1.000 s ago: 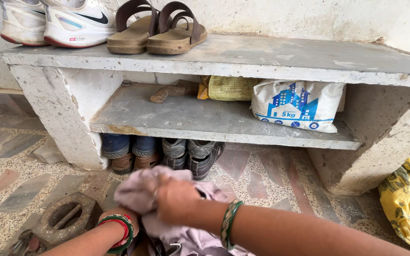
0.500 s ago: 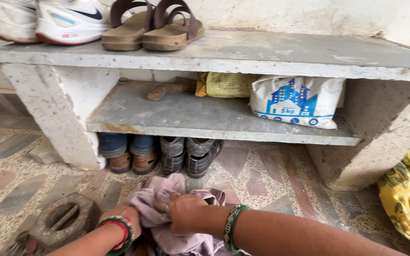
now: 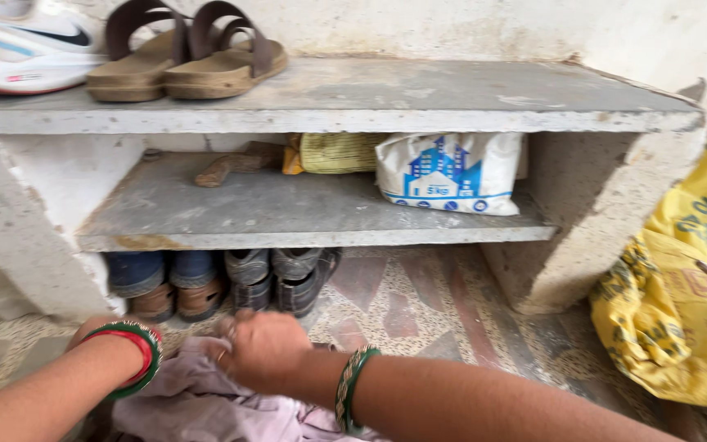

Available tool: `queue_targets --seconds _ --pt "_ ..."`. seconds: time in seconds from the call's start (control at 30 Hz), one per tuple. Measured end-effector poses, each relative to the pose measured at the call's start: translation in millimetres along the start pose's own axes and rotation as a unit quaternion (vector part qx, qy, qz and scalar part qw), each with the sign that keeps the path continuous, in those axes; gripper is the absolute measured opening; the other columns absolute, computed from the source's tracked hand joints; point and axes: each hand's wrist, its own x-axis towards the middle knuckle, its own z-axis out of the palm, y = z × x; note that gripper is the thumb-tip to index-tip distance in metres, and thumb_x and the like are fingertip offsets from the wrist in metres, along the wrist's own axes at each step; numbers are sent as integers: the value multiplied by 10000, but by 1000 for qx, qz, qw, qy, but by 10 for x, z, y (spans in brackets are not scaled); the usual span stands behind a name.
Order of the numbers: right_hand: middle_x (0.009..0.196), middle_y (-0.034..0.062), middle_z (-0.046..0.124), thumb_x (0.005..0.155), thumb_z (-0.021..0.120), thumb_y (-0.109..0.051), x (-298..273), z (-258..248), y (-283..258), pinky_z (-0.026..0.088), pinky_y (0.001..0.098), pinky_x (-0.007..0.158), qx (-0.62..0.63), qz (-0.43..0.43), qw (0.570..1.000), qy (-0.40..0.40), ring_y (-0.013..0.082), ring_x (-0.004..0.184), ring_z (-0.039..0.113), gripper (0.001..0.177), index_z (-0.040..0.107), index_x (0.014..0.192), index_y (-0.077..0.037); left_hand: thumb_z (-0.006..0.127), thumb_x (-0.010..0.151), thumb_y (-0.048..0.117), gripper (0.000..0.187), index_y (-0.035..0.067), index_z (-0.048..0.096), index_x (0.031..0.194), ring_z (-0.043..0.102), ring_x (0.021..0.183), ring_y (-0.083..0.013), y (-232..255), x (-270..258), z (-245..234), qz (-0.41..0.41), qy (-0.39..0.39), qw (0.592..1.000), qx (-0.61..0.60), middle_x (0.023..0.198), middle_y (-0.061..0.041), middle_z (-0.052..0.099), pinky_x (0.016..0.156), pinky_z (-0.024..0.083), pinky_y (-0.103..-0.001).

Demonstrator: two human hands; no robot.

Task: The person wipes several pairs of sandals with a cloth, organizes them on the floor and a low stone shelf, moves an umbrella and a yellow bag, and cleans a hand-broom by hand.

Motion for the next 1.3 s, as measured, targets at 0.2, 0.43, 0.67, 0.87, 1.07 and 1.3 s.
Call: queue_targets --seconds 0.2,0.43,0.67,0.87,1.07,1.3 --pt "916 119 741 912 559 -300 -304 -291 821 584 467 716 -100 31 991 86 311 822 725 241 693 946 -102 584 883 158 227 143 786 986 725 1061 -321 807 -280 -577 122 182 974 -54 1092 -148 739 898 597 -461" --pt "859 111 745 1026 502 -303 -1034 -977 1708 580 433 646 -220 33 970 97 285 716 715 296 696 942 -96 655 860 252 193 116 776 922 728 966 -350 1882 -567 -864 232 197 947 -101 974 -171 741 862 585 -467" --pt "703 53 705 1085 415 -427 -1406 -1268 2530 541 409 515 -350 -63 934 -19 246 582 663 538 685 712 -150 648 886 304 195 137 738 932 733 890 -336 2748 -420 -1045 284 223 925 -122 888 -139 753 816 582 -466" --pt "645 51 706 1068 418 -493 -1603 -1175 3018 560 420 605 -326 11 944 -49 273 641 699 576 717 687 -182 588 861 108 129 144 711 869 741 880 -292 3397 -32 -1016 383 311 869 -33 906 -81 750 718 595 -443" --pt "675 45 720 1057 437 -482 -1900 -1127 3197 561 424 630 -304 -12 952 -35 266 682 712 541 737 711 -194 575 887 131 111 147 685 893 745 887 -268 3612 -23 -1264 421 311 846 102 910 -83 741 733 597 -422" --pt "830 38 654 1017 473 -265 -2411 -1470 3480 551 313 526 -387 -4 913 -131 134 658 653 211 649 1091 -175 643 913 381 261 156 720 809 735 816 -309 4211 -294 -1732 473 355 806 17 833 -105 744 684 579 -457"
